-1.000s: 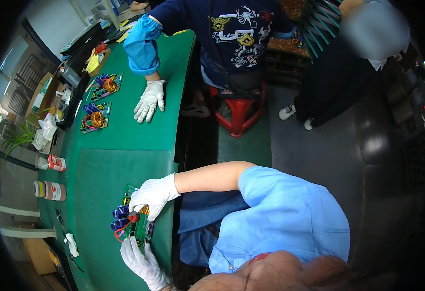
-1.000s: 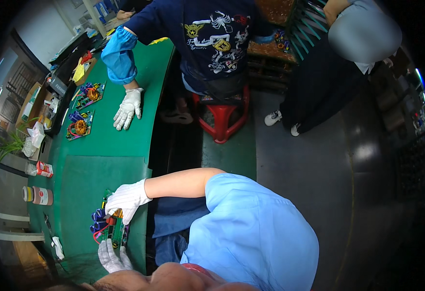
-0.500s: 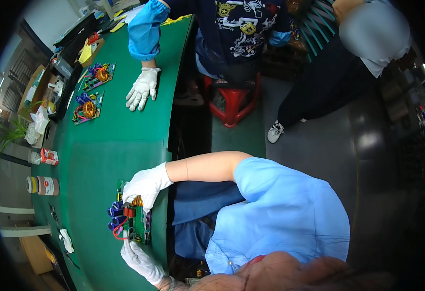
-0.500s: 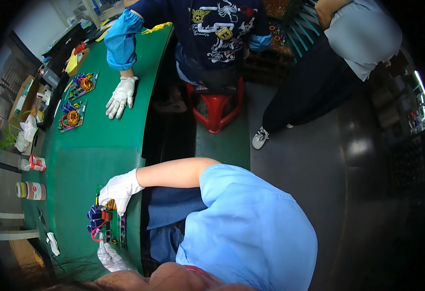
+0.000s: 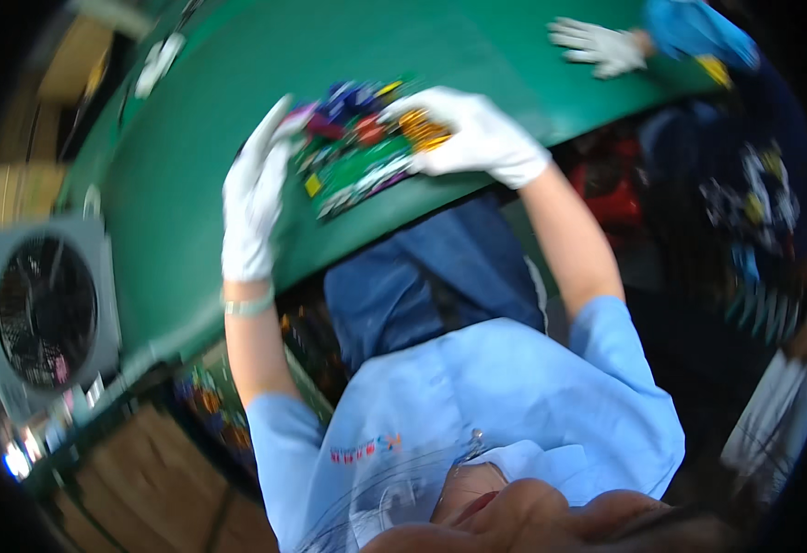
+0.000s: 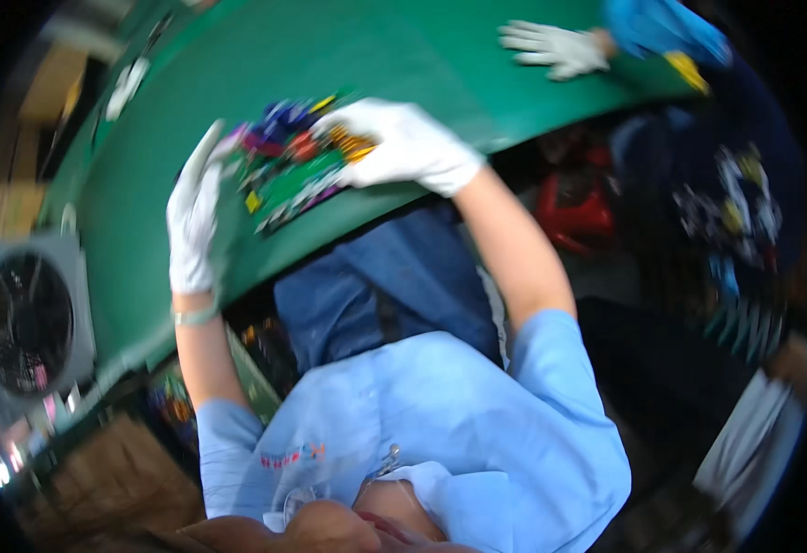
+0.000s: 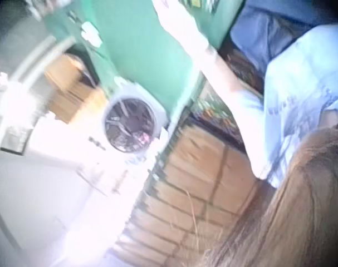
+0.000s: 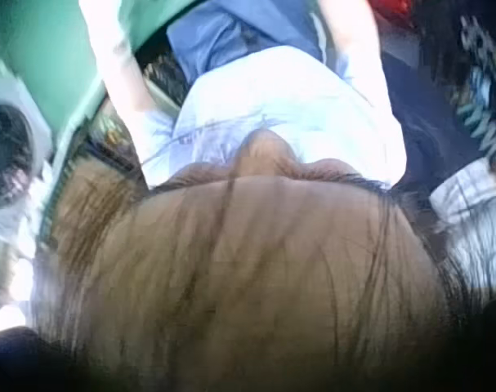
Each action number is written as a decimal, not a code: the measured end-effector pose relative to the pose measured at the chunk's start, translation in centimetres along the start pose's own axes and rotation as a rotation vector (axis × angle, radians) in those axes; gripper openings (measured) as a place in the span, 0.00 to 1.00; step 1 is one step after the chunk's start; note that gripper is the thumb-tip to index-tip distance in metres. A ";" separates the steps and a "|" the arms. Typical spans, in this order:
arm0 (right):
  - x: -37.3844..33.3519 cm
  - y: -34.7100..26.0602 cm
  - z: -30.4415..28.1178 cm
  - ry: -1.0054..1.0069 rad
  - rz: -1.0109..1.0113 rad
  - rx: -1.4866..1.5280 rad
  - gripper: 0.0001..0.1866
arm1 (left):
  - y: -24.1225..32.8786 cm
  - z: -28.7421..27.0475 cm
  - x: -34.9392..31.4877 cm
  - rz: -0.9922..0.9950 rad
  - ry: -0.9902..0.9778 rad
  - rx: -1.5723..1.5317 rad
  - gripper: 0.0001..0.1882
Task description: The person picks up a green circuit board from a tray and uses a small metal scraper to clean the surface of the board. They flip the board over to clean both sides, then place it back on the tray. This process is repeated for multiple circuit boards throughout the video.
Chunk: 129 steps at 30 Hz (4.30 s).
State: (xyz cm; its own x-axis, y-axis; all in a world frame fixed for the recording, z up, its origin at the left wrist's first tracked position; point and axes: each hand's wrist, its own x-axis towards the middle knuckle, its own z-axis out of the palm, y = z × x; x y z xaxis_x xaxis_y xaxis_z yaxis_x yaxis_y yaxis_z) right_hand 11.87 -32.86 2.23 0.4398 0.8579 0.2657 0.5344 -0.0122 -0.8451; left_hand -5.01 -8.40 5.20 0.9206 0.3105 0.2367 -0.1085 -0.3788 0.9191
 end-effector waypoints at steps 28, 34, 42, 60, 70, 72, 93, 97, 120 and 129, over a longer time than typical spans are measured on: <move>7.3 0.0 -2.1 -0.099 -0.046 0.021 0.19 | 2.8 3.7 5.5 0.203 -0.189 0.957 0.40; 7.6 -0.8 -2.3 -0.130 0.070 0.049 0.20 | 2.6 2.5 6.1 0.160 -0.198 0.775 0.30; 8.1 -1.6 -3.4 -0.191 0.192 0.078 0.18 | 2.7 -0.2 3.9 0.247 -0.279 0.774 0.32; 8.2 -1.8 -3.4 -0.208 0.256 0.094 0.18 | 0.7 -0.4 5.6 0.162 -0.318 0.619 0.27; 8.1 -1.8 -3.1 -0.149 0.184 0.104 0.20 | 3.0 3.1 5.5 0.222 -0.212 0.485 0.13; 8.0 -1.8 -3.1 -0.155 0.149 0.096 0.20 | 2.7 3.8 5.6 0.275 -0.253 0.569 0.12; 8.1 -1.2 -2.8 -0.114 0.108 0.010 0.19 | 4.7 0.2 2.8 -0.120 0.259 0.075 0.12; 7.9 -1.5 -2.9 -0.113 0.129 0.008 0.19 | 3.0 -1.1 -1.2 -0.163 0.243 0.177 0.12; 7.4 0.3 -2.4 -0.036 0.011 0.021 0.18 | 1.6 0.3 -2.2 -0.204 0.178 0.342 0.14; 7.8 0.7 -2.2 -0.045 0.064 0.112 0.18 | 3.0 0.6 -1.6 -0.410 0.204 0.297 0.16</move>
State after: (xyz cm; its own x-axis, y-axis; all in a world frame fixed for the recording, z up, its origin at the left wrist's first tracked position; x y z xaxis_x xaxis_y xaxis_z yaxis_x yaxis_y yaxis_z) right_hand 17.19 -27.33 4.74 0.4360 0.8796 0.1903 0.4212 -0.0126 -0.9069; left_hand -6.53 -10.55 7.40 0.7707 0.6359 -0.0392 0.3821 -0.4121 0.8272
